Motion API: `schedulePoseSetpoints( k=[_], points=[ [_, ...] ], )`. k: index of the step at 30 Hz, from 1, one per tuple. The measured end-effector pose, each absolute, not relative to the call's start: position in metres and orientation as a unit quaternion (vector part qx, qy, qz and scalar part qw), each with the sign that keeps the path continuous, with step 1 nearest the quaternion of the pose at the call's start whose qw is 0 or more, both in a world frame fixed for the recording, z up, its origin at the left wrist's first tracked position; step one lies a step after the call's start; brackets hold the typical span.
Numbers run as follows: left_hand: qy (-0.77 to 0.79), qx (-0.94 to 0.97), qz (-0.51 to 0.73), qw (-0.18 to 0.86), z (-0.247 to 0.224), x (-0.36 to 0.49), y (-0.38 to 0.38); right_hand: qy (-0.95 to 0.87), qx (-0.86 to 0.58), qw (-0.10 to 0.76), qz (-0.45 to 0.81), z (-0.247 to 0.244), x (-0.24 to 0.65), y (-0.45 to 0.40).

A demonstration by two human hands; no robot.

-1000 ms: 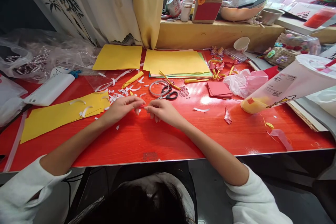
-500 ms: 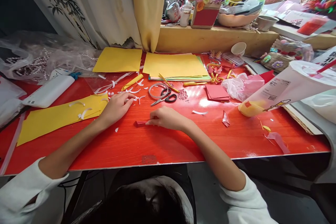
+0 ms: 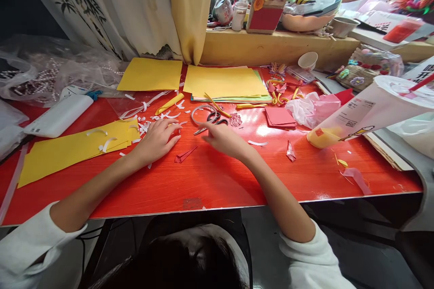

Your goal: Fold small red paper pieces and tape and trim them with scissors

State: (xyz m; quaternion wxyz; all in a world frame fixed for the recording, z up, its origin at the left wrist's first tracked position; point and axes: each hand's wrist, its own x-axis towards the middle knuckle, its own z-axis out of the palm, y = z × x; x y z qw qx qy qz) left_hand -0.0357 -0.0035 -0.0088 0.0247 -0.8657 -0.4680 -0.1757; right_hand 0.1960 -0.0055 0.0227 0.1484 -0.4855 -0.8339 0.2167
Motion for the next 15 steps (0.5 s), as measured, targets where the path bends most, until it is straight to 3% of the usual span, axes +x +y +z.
schedulePoseSetpoints(
  k=[2, 6, 10, 15],
  points=[
    [-0.470, -0.863, -0.183, 0.033, -0.008, -0.035, -0.005, -0.804, -0.535, 0.221, 0.136, 0.015, 0.198, 0.004],
    [-0.470, -0.859, -0.201, 0.034, -0.006, -0.034, -0.007, -0.793, -0.560, 0.230, 0.065, -0.005, 0.201, 0.019],
    [-0.473, -0.853, -0.218, 0.030, -0.003, -0.033, -0.009, -0.786, -0.542, 0.293, 0.043, -0.009, 0.198, 0.018],
    [-0.468, -0.814, -0.322, -0.121, 0.004, -0.028, -0.012, -0.839, -0.419, 0.345, 0.051, -0.003, 0.192, 0.007]
  ],
)
